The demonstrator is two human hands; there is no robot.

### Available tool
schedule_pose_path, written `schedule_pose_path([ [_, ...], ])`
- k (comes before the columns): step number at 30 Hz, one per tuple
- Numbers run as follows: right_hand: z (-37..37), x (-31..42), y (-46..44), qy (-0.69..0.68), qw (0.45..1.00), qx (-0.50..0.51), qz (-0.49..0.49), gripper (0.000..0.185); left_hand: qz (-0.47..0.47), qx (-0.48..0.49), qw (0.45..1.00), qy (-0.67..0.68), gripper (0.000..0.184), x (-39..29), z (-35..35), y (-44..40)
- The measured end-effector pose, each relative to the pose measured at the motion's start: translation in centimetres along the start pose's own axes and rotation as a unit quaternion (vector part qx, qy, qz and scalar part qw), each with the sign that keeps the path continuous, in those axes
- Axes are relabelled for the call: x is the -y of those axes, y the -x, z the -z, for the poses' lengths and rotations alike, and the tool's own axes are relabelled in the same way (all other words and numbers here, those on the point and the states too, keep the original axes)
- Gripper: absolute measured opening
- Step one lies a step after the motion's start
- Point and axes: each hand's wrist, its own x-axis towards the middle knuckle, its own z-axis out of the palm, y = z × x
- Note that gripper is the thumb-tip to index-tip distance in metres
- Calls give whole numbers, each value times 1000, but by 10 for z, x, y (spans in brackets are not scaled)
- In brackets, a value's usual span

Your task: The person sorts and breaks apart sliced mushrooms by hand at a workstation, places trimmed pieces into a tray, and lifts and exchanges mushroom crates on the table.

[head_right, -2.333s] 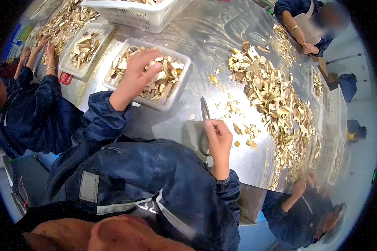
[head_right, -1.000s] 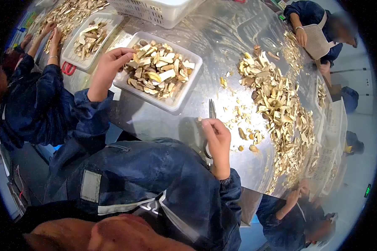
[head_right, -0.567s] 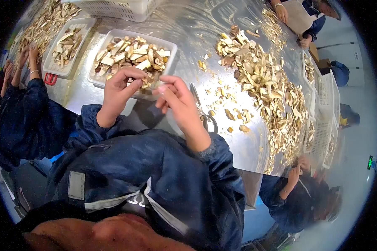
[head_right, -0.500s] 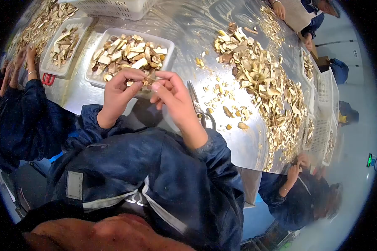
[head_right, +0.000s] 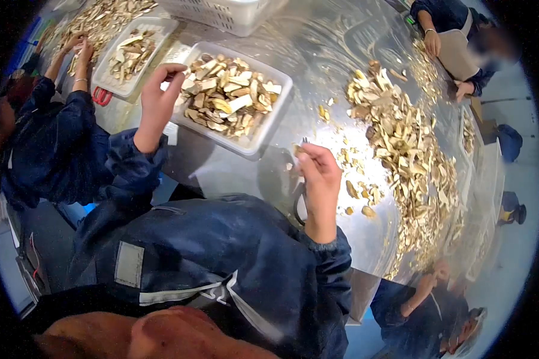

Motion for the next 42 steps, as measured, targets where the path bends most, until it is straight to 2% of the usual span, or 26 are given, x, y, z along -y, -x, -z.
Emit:
schedule_pose_path([
  [1, 6, -4, 1, -10, 1000, -8, 0, 19, 60, 7, 998, 2, 17, 9, 6, -7],
  [5, 10, -13, 8, -48, 998, -45, -25, 18, -33, 40, 992, -113, 18, 26, 9, -23],
  [8, 15, -14, 13, -49, 997, -54, -25, 18, -67, 107, 984, -127, 19, 35, -2, -34],
  [11, 17, -14, 16, -36, 997, -52, -39, 18, -54, 190, 971, -132, 18, 32, -5, -40],
  [14, 18, -19, 17, -21, 997, -47, -51, 17, -39, 194, 972, -125, 15, 40, -11, -41],
  [20, 18, -23, 15, -29, 998, -14, -48, 16, -66, 194, 972, -119, 12, 45, -10, -41],
  [23, 18, -22, 15, -22, 998, -16, -51, 16, 11, 166, 986, -28, 14, 35, -4, -40],
  [27, 19, -20, 16, -15, 998, -21, -58, 16, 194, 197, 952, 133, 11, 37, 9, -43],
  [30, 17, -16, 17, -19, 998, -23, -64, 16, 202, 191, 939, 202, 11, 33, 13, -37],
  [33, 16, -16, 18, -24, 997, -32, -60, 17, 185, 187, 943, 204, 11, -15, 15, -23],
  [34, 18, -16, 18, -18, 997, -39, -57, 18, 182, 186, 918, 298, 10, -16, 3, -12],
  [36, 22, -19, 16, -10, 997, -51, -49, 20, 141, 258, 925, 240, 15, -43, -17, 10],
  [37, 24, -21, 15, -8, 997, -58, -43, 21, 87, 301, 924, 219, 17, -65, -24, 19],
  [38, 26, -21, 14, -6, 997, -67, -35, 22, 4, 300, 929, 214, 17, -76, -36, 30],
  [42, 32, -12, 24, 194, 977, -91, 9, 27, -193, 244, 944, 114, 15, -83, -54, 49],
])
